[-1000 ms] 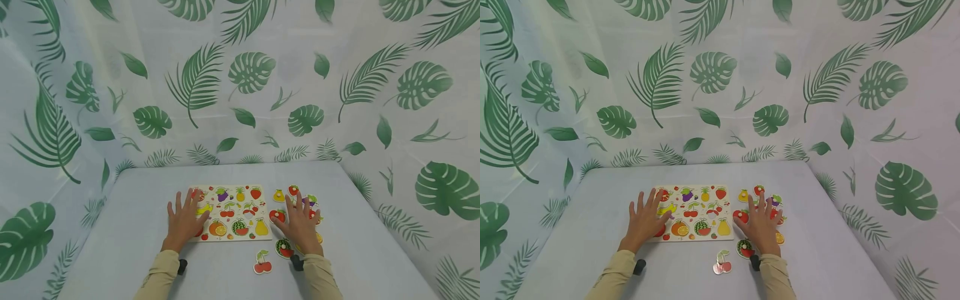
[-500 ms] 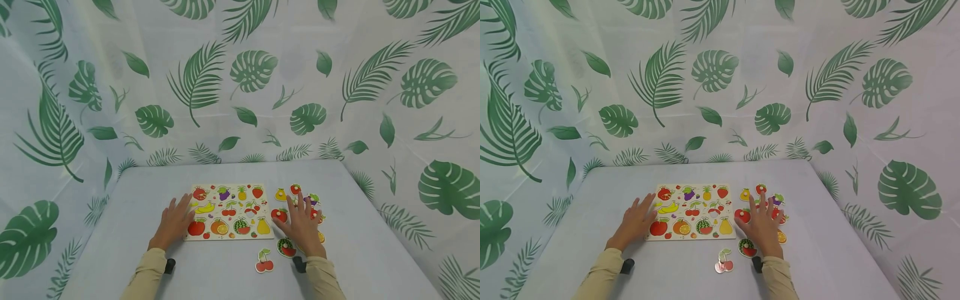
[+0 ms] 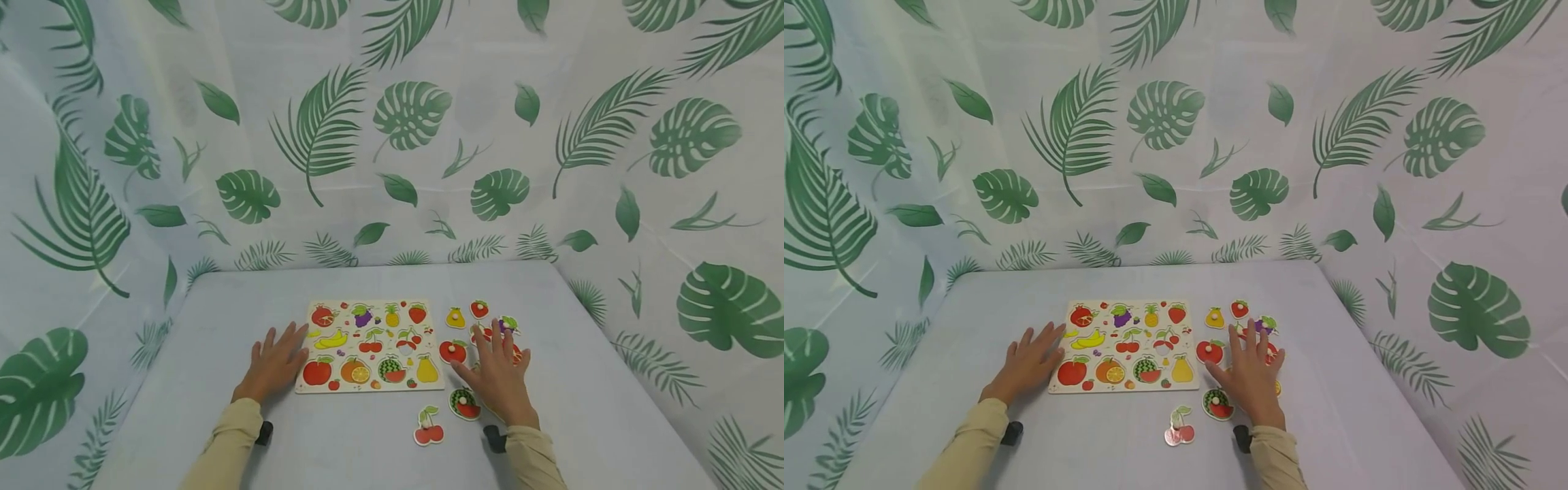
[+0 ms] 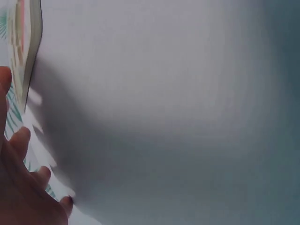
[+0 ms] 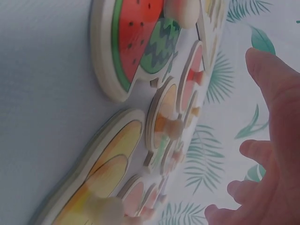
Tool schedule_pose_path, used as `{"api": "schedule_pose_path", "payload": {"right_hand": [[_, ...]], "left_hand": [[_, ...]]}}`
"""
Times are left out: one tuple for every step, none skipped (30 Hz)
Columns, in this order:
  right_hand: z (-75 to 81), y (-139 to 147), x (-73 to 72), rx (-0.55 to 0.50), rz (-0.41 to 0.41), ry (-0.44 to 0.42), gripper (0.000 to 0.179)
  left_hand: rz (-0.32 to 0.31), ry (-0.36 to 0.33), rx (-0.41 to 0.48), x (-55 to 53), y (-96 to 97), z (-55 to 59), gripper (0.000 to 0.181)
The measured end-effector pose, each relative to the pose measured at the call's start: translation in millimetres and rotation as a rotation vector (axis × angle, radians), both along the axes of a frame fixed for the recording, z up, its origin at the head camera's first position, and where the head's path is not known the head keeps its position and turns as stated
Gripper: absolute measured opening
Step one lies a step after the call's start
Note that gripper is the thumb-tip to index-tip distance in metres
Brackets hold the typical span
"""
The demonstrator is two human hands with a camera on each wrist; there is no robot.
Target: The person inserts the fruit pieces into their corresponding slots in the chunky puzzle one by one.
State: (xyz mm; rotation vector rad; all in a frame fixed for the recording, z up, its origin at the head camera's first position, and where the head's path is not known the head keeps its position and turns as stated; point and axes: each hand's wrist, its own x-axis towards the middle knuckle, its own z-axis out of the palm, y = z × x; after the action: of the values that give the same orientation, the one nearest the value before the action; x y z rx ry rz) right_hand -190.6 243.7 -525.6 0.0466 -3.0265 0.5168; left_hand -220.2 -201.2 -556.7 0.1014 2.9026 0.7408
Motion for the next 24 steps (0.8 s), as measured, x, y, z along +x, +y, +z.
{"api": "schedule_pose_path", "payload": {"right_hand": [[-0.6,0,0.3,0.0,0.0,0.001,0.098],[-1.4,1,0.7,-0.001,0.002,0.008,0.097],[-2.0,2,0.9,-0.003,0.003,0.015,0.097],[-2.7,2,1.4,-0.001,0.005,0.025,0.096],[-3.5,3,1.9,-0.002,0.009,0.036,0.095],[-4.1,4,2.3,-0.004,0.012,0.044,0.094],[-4.0,4,2.6,-0.006,0.013,0.048,0.094],[-3.8,4,2.8,-0.013,0.013,0.048,0.093],[-3.7,4,2.8,-0.017,0.012,0.043,0.093],[-3.6,4,2.8,-0.022,0.01,0.034,0.093],[-3.3,4,2.8,-0.029,0.008,0.025,0.094],[-2.9,4,2.9,-0.035,0.004,0.009,0.094],[-2.6,4,2.9,-0.041,0.0,-0.005,0.095],[-2.9,4,2.9,-0.042,-0.003,-0.018,0.095],[-3.3,4,2.7,-0.042,-0.006,-0.028,0.095],[-3.5,5,2.9,-0.041,-0.007,-0.033,0.094],[-4.0,5,3.0,-0.041,-0.009,-0.039,0.094],[-4.7,5,3.2,-0.042,-0.01,-0.043,0.094],[-5.7,5,3.2,-0.042,-0.012,-0.045,0.094],[-6.3,6,3.4,-0.041,-0.015,-0.047,0.093],[-6.7,6,3.6,-0.044,-0.019,-0.05,0.093],[-7.3,6,3.8,-0.044,-0.024,-0.052,0.093],[-7.9,7,3.9,-0.045,-0.029,-0.058,0.093],[-8.5,7,4.1,-0.047,-0.031,-0.06,0.093]], "left_hand": [[-0.002,0.0,-0.027,-0.3,-0.3,0.3,0.066],[-0.006,-0.002,-0.052,-0.6,-0.5,0.9,0.065],[-0.009,-0.001,-0.07,-0.8,-0.9,1.4,0.065],[-0.011,0.0,-0.085,-1.0,-1.3,1.7,0.064],[-0.01,-0.005,-0.093,-1.2,-1.7,2.6,0.064],[-0.011,-0.007,-0.101,-1.0,-1.7,3.8,0.064],[-0.012,-0.009,-0.104,-1.4,-2.1,4.3,0.064],[-0.014,-0.011,-0.104,-1.8,-2.2,5.1,0.064],[-0.017,-0.014,-0.108,-2.5,-2.3,5.5,0.064],[-0.019,-0.018,-0.106,-3.3,-2.4,6.1,0.064],[-0.02,-0.023,-0.105,-4.2,-2.4,6.5,0.064],[-0.02,-0.027,-0.105,-5.1,-2.5,6.7,0.064],[-0.02,-0.034,-0.101,-6.0,-2.4,7.1,0.064],[-0.02,-0.039,-0.1,-7.0,-2.4,7.2,0.064],[-0.019,-0.047,-0.099,-7.6,-2.3,7.7,0.064],[-0.017,-0.054,-0.098,-8.1,-2.3,8.1,0.064],[-0.017,-0.06,-0.1,-8.8,-2.3,8.6,0.064],[-0.017,-0.065,-0.102,-9.2,-2.4,8.9,0.064],[-0.017,-0.07,-0.103,-9.6,-2.5,9.4,0.064],[-0.017,-0.074,-0.104,-9.9,-2.5,9.9,0.064],[-0.018,-0.079,-0.105,-10.0,-2.7,10.3,0.065],[-0.017,-0.082,-0.104,-10.3,-3.0,10.8,0.065],[-0.015,-0.088,-0.102,-10.3,-3.2,11.4,0.065],[-0.011,-0.097,-0.103,-10.0,-3.6,11.6,0.065]]}}
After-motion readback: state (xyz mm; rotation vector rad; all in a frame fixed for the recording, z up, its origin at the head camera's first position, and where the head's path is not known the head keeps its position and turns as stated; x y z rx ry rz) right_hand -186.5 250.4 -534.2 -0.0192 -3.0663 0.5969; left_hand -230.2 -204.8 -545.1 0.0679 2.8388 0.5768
